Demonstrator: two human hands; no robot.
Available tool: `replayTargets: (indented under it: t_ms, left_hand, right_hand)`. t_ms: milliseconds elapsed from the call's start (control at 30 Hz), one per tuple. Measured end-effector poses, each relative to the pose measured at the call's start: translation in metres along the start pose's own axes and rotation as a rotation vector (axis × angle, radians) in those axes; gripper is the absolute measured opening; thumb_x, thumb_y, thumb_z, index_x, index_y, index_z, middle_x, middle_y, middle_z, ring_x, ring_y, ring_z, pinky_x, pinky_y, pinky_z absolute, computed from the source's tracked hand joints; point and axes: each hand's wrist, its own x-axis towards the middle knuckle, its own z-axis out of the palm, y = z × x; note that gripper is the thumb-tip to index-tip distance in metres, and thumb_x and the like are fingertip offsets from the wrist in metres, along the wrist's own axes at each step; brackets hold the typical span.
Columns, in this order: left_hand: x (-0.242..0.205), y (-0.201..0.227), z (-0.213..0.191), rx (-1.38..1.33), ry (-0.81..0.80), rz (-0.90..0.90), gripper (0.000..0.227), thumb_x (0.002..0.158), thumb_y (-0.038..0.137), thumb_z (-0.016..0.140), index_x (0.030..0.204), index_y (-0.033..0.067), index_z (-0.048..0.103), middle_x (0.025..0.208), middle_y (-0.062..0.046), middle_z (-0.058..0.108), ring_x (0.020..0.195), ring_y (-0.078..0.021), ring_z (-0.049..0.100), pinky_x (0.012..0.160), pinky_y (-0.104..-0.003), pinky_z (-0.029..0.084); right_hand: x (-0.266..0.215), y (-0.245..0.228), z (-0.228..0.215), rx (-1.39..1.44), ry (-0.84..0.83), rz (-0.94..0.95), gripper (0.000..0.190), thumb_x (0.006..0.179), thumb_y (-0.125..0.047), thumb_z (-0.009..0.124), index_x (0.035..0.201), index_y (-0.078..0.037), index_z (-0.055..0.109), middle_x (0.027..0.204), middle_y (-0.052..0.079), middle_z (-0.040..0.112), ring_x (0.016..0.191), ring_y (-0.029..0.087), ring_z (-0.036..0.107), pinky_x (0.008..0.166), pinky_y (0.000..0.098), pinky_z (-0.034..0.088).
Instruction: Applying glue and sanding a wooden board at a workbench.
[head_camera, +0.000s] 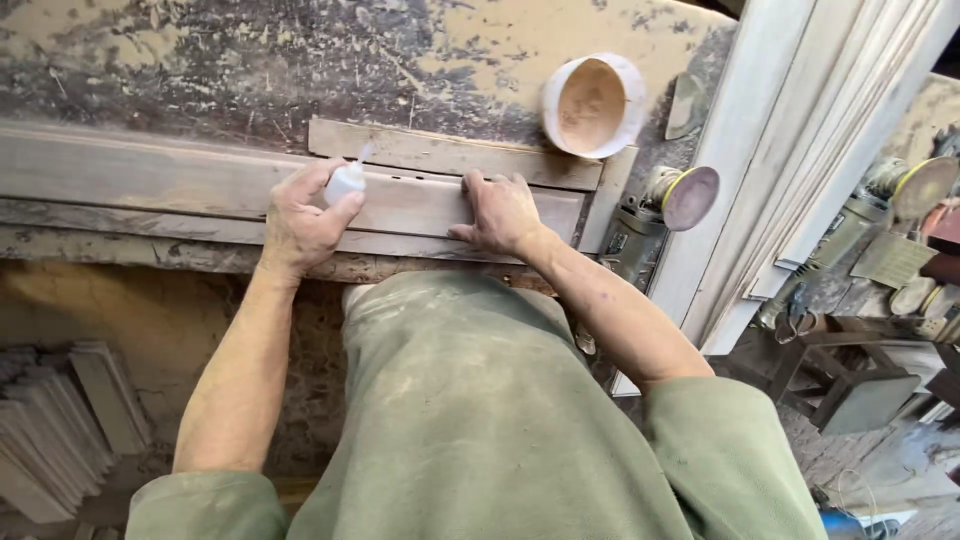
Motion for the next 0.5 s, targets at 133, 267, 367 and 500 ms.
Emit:
replayTargets:
  t_ms: [133, 267, 367, 500]
  left_hand:
    - [0.014, -0.006, -0.006, -0.035, -0.013, -0.081, 0.037, 0.092, 0.023, 0.075, 0.122, 0.0031, 0.072, 0.112, -0.012, 0.075, 0.103, -0.0210, 0.072, 0.088, -0.033, 0.056]
    - [0.027, -0.025, -0.020, -0.028, -0.012, -0.007, 0.036, 0.093, 0.023, 0.076, 0.123, 0.0023, 0.071, 0.115, -0.012, 0.074, 0.106, -0.0211, 0.070, 0.090, -0.035, 0.055]
    - [0.046, -0.047, -0.036, -0.043, -0.163, -0.040, 0.031, 0.091, 0.022, 0.076, 0.114, 0.0020, 0.073, 0.108, -0.011, 0.074, 0.099, -0.0198, 0.070, 0.086, -0.034, 0.056]
    - [0.073, -0.056, -0.049, 0.003, -0.421, -0.209, 0.035, 0.083, 0.028, 0.077, 0.111, 0.0067, 0.076, 0.100, -0.006, 0.076, 0.088, -0.0152, 0.070, 0.077, -0.032, 0.057]
  right_hand:
    - [0.002, 0.017, 0.035, -0.059, 0.303, -0.198, 0.044, 0.083, -0.037, 0.083, 0.109, -0.009, 0.062, 0.106, 0.013, 0.065, 0.107, 0.033, 0.059, 0.096, 0.0460, 0.045]
    - [0.007, 0.007, 0.045, 0.010, 0.638, -0.434, 0.036, 0.079, -0.025, 0.083, 0.102, -0.007, 0.063, 0.108, 0.013, 0.063, 0.104, 0.035, 0.057, 0.091, 0.0454, 0.047]
    - [0.010, -0.003, 0.044, 0.028, 0.628, -0.334, 0.034, 0.080, -0.026, 0.084, 0.103, -0.009, 0.065, 0.105, 0.011, 0.063, 0.103, 0.034, 0.058, 0.091, 0.0462, 0.048]
    - [0.007, -0.003, 0.041, 0.052, 0.554, -0.228, 0.033, 0.083, -0.027, 0.084, 0.105, -0.010, 0.066, 0.106, 0.010, 0.063, 0.103, 0.034, 0.058, 0.092, 0.0454, 0.048]
